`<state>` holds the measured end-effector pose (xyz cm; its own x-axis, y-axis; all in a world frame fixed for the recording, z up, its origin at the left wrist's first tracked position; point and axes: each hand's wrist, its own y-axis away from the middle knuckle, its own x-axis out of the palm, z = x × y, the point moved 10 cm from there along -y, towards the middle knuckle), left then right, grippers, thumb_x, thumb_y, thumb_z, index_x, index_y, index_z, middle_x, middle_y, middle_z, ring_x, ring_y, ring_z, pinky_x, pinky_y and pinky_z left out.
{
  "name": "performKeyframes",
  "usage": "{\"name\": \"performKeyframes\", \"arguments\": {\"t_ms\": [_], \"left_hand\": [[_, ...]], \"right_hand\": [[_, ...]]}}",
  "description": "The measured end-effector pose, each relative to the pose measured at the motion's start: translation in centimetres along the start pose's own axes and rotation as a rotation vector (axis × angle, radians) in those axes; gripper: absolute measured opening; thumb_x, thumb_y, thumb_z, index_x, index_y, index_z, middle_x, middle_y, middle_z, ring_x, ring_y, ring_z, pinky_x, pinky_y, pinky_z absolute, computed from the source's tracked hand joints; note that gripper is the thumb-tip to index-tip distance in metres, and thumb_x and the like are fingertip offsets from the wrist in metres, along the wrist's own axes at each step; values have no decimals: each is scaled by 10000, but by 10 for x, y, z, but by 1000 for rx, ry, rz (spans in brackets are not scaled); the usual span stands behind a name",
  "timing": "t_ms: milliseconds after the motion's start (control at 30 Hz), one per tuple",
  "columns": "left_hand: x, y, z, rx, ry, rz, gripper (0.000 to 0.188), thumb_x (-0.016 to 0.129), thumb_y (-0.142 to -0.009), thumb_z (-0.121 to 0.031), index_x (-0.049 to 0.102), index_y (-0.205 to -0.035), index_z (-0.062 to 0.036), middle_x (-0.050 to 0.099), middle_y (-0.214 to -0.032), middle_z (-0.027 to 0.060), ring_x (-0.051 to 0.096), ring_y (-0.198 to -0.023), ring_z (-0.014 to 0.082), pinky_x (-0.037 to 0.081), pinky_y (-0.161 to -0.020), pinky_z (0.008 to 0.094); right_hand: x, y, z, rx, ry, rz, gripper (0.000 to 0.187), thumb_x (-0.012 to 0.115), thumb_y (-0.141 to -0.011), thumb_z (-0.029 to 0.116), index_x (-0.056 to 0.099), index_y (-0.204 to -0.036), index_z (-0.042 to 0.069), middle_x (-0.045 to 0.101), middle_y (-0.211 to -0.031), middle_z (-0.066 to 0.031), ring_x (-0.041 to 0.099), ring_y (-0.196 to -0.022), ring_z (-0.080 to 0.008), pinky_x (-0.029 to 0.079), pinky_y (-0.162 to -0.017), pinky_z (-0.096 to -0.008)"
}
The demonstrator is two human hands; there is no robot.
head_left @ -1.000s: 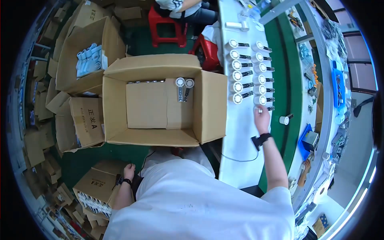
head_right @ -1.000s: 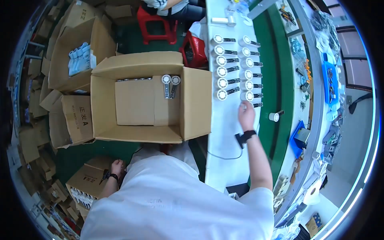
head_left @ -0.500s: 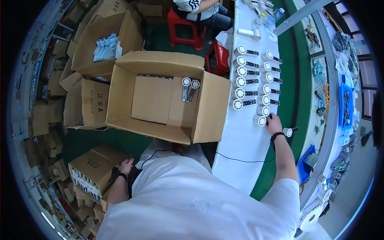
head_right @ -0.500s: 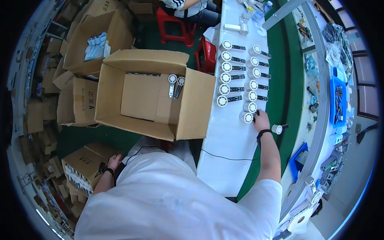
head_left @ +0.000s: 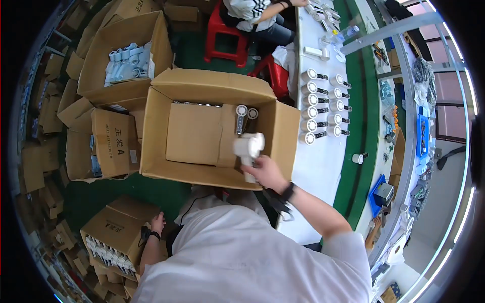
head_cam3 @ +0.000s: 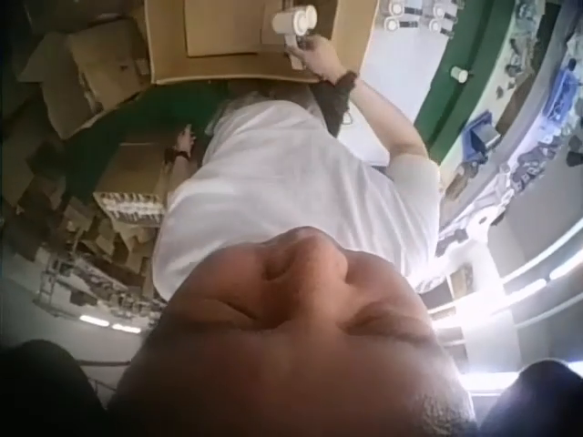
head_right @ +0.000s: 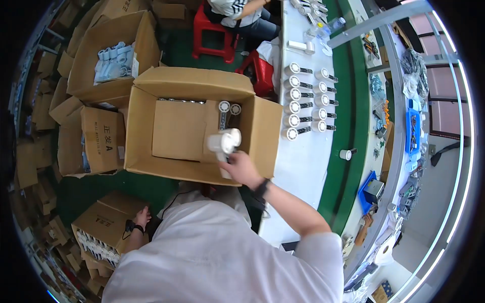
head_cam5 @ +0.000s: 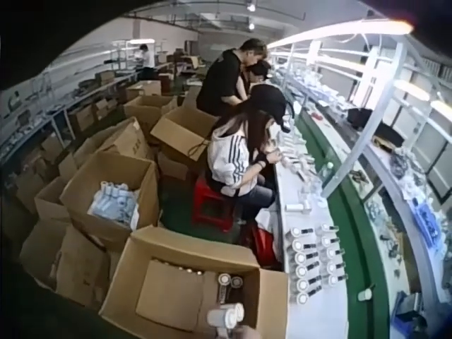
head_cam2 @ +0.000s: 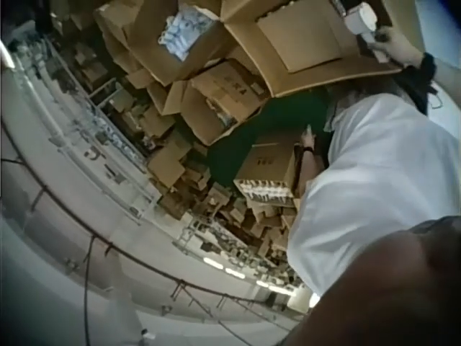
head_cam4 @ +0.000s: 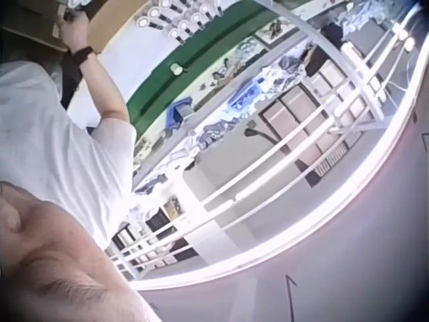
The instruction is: The person uses a power screwdriver to fasten a circuit board to a white plastic component, then places the assembled unit into a cardboard box. After packing several units, they place a cardboard divider into the box and continue the assembly and packing process.
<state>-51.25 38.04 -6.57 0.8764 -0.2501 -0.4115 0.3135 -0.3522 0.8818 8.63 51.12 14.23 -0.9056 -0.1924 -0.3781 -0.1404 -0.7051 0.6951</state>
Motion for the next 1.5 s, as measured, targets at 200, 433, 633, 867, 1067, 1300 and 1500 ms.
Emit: {"name": "performKeyframes", "arguments": {"t_ms": [200,433,633,867,1067,1300,1500], "left_hand": [[-80,-12,26,-68,111,-79,448,580,-882,-452,580,-1054,-38,579,-867,30,552,-668,118,418,-575,257],[-164,8,102,-186,205,-160,381,574,-890,-410,576,-974,-39,563,-824,20,524,-652,104,405,-573,256],[-167,26,93,-189,114,-169,281,536,-917,-311,590,-863,-41,547,-725,9,517,-639,105,413,-577,259],[-124,26,58,-33,38,-103,289,501,-927,-291,600,-880,-24,576,-747,28,539,-655,133,453,-611,279],[-100,38,61,7,-67,-93,254,485,-906,-250,622,-856,-42,593,-735,42,560,-669,145,451,-596,286],[-36,26,33,-8,2,69,194,499,-852,-189,618,-740,-84,580,-666,39,532,-579,146,416,-524,299],[20,18,-18,92,-42,145,200,507,-839,-180,615,-690,-99,574,-642,49,505,-528,147,367,-471,306]], "right_hand": [[98,-203,8,202,89,-223,424,672,-766,404,683,-906,4,661,-1000,-225,662,-857,-333,523,-766,-395],[109,-306,-53,447,347,-473,425,612,-798,393,691,-1010,34,617,-1118,-238,601,-1032,-357,492,-881,-438],[105,-307,-14,441,302,-464,456,623,-804,366,665,-1030,-27,566,-1180,-265,518,-1154,-343,435,-967,-411],[79,-345,-82,254,303,-572,552,668,-776,358,584,-1164,-27,528,-1232,-262,461,-1194,-415,414,-987,-446],[72,-311,-55,174,218,-333,512,657,-780,362,624,-1098,-37,563,-1203,-269,521,-1155,-385,444,-947,-402],[-5,-73,27,-419,-489,-105,262,613,-868,182,641,-1032,-20,673,-905,-93,612,-852,-147,492,-768,-288],[-267,27,-186,-192,-70,-807,220,612,-838,125,643,-1013,-5,669,-855,-135,645,-778,-191,508,-708,-322]]}}
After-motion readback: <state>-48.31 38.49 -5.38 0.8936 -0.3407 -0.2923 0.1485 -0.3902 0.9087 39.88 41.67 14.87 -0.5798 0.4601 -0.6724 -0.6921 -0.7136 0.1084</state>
